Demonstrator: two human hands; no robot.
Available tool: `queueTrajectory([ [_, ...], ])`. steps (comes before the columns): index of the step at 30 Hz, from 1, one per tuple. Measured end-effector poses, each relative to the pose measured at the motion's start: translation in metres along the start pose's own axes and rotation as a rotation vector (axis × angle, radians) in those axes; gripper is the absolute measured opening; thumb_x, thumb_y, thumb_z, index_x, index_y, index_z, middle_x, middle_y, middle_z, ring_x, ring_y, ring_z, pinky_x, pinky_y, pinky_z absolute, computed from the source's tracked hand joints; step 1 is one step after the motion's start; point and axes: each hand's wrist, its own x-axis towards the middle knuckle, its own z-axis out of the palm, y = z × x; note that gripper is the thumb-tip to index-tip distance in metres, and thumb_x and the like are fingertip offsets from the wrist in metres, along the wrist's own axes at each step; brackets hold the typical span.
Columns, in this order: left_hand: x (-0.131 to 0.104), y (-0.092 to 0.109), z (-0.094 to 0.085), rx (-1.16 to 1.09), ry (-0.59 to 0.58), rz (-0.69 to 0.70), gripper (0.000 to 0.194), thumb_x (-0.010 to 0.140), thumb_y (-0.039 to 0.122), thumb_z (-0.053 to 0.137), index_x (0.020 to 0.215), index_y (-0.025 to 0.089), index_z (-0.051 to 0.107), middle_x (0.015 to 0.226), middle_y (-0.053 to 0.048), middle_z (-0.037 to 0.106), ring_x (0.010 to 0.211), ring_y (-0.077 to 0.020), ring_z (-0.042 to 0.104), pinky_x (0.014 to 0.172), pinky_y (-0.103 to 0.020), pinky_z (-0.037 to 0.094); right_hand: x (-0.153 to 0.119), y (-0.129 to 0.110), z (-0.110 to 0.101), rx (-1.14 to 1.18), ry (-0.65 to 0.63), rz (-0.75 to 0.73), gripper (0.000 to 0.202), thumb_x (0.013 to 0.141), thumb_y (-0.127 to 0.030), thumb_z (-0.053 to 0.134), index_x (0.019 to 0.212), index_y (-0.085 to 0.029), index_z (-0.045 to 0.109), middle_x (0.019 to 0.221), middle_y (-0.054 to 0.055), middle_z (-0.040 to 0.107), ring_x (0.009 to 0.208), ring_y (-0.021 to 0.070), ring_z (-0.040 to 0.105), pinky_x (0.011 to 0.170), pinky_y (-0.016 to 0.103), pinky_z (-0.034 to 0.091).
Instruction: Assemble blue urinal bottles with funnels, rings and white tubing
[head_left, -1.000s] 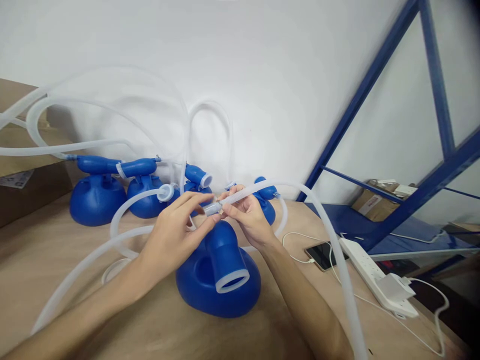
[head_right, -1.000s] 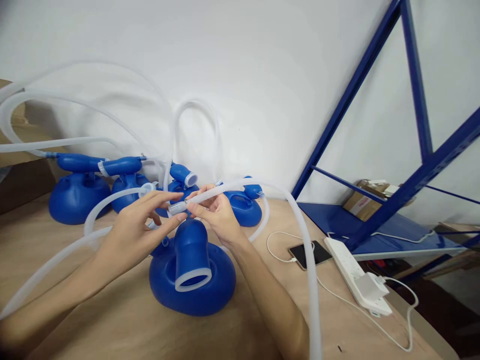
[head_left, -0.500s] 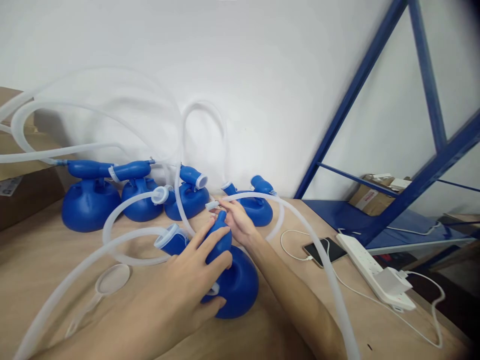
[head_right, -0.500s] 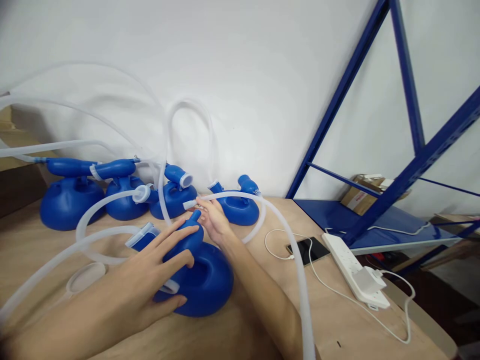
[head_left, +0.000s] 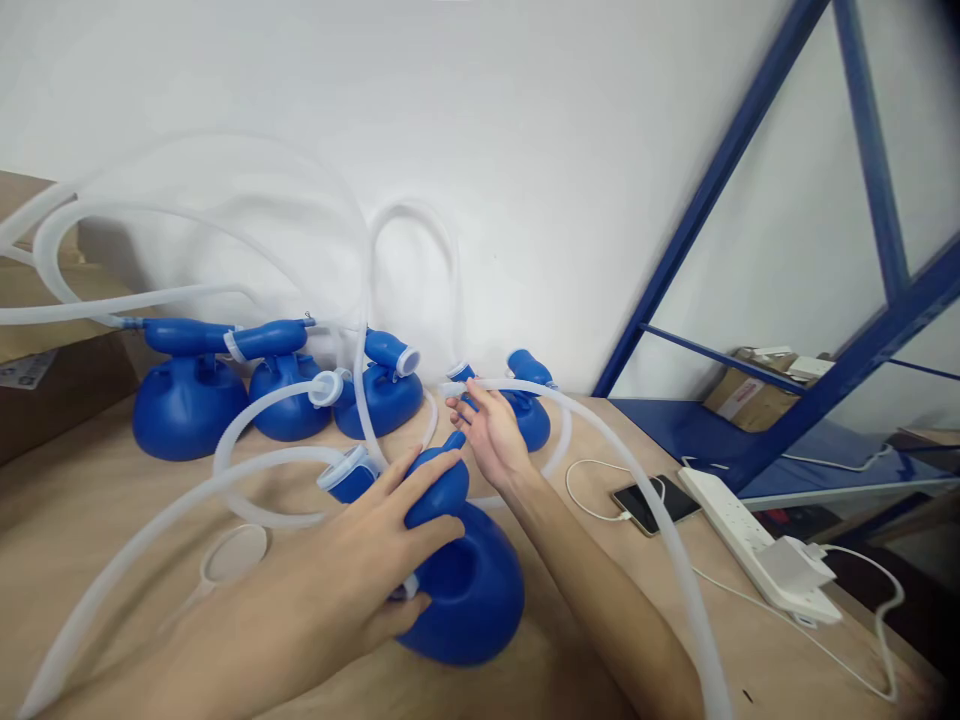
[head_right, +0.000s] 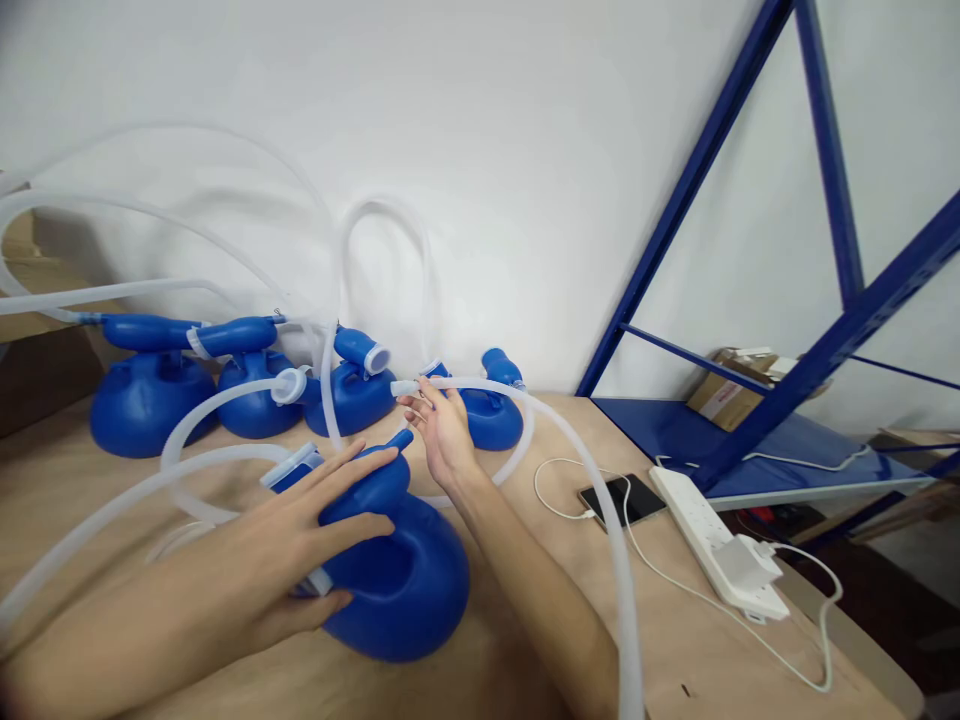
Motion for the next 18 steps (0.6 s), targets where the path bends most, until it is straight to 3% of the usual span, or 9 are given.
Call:
queueTrajectory([
  [2, 0.008, -0.002, 0.018, 0.014, 0.046, -0.017, 0.048, 0.084, 0.012, 0.072, 0.129, 0.027, 0.065, 0.172, -0.014, 0.028, 0.158, -0.0444, 0.027, 0.111, -0.063, 0.051, -0.007, -0.002, 0.005, 0.054, 0.059, -0.054, 0.044, 0.065, -0.034, 0.091, 0.092, -0.023, 0.057, 0.086, -0.005, 0.07, 0.077, 0.0119, 0.068, 0.067, 0.023, 0.05],
  [5, 0.02, -0.01, 0.044, -0.006, 0.131, -0.054, 0.05, 0.081, 0.011, 0.076, 0.128, 0.023, 0.066, 0.175, -0.017, 0.018, 0.159, -0.0467, 0.021, 0.114, -0.063, 0.048, -0.016, 0.005, 0.008, 0.029, 0.243, -0.211, 0.037, 0.074, -0.039, 0.085, 0.097, -0.025, 0.059, 0.094, -0.004, 0.07, 0.087, 0.0132, 0.068, 0.076, 0.025, 0.052],
  [9, 0.025, -0.022, 0.055, -0.038, 0.211, -0.116, 0.061, 0.082, 0.007, 0.07, 0.14, 0.025, 0.061, 0.176, -0.016, 0.016, 0.158, -0.0428, 0.028, 0.115, -0.058, 0.048, -0.02, 0.02, 0.007, -0.058, 0.4, -0.255, 0.035, 0.083, -0.048, 0.075, 0.105, -0.026, 0.058, 0.103, 0.0, 0.071, 0.102, 0.018, 0.069, 0.088, 0.032, 0.054],
  [11, 0.024, -0.02, 0.048, -0.059, 0.21, -0.139, 0.068, 0.077, 0.004, 0.066, 0.142, 0.026, 0.061, 0.175, -0.015, 0.021, 0.153, -0.0405, 0.04, 0.112, -0.053, 0.052, -0.019, 0.027, 0.006, -0.066, 0.392, -0.289, 0.039, 0.084, -0.051, 0.073, 0.109, -0.026, 0.056, 0.113, 0.003, 0.072, 0.11, 0.0197, 0.068, 0.093, 0.034, 0.055],
  [14, 0.016, -0.007, 0.026, -0.099, 0.163, -0.171, 0.063, 0.073, 0.009, 0.065, 0.133, 0.03, 0.067, 0.173, -0.009, 0.031, 0.127, -0.0338, 0.067, 0.095, -0.044, 0.062, -0.015, 0.034, 0.003, -0.12, 0.335, -0.407, 0.041, 0.084, -0.05, 0.074, 0.113, -0.028, 0.054, 0.124, 0.004, 0.069, 0.119, 0.0198, 0.065, 0.099, 0.035, 0.053],
  [16, 0.007, 0.0, 0.006, -0.083, 0.141, -0.166, 0.06, 0.074, 0.013, 0.065, 0.13, 0.034, 0.068, 0.169, -0.004, 0.038, 0.111, -0.0299, 0.074, 0.086, -0.042, 0.065, -0.013, 0.035, 0.0, -0.138, 0.311, -0.434, 0.038, 0.084, -0.047, 0.075, 0.11, -0.029, 0.055, 0.123, 0.004, 0.069, 0.12, 0.0192, 0.064, 0.101, 0.034, 0.052],
  [18, -0.001, -0.002, -0.014, -0.046, 0.181, -0.114, 0.062, 0.075, 0.018, 0.065, 0.135, 0.035, 0.065, 0.162, -0.003, 0.05, 0.11, -0.0294, 0.075, 0.088, -0.042, 0.064, -0.01, 0.031, -0.002, -0.089, 0.313, -0.397, 0.036, 0.081, -0.043, 0.078, 0.106, -0.029, 0.057, 0.117, 0.002, 0.069, 0.116, 0.0179, 0.065, 0.095, 0.03, 0.052],
])
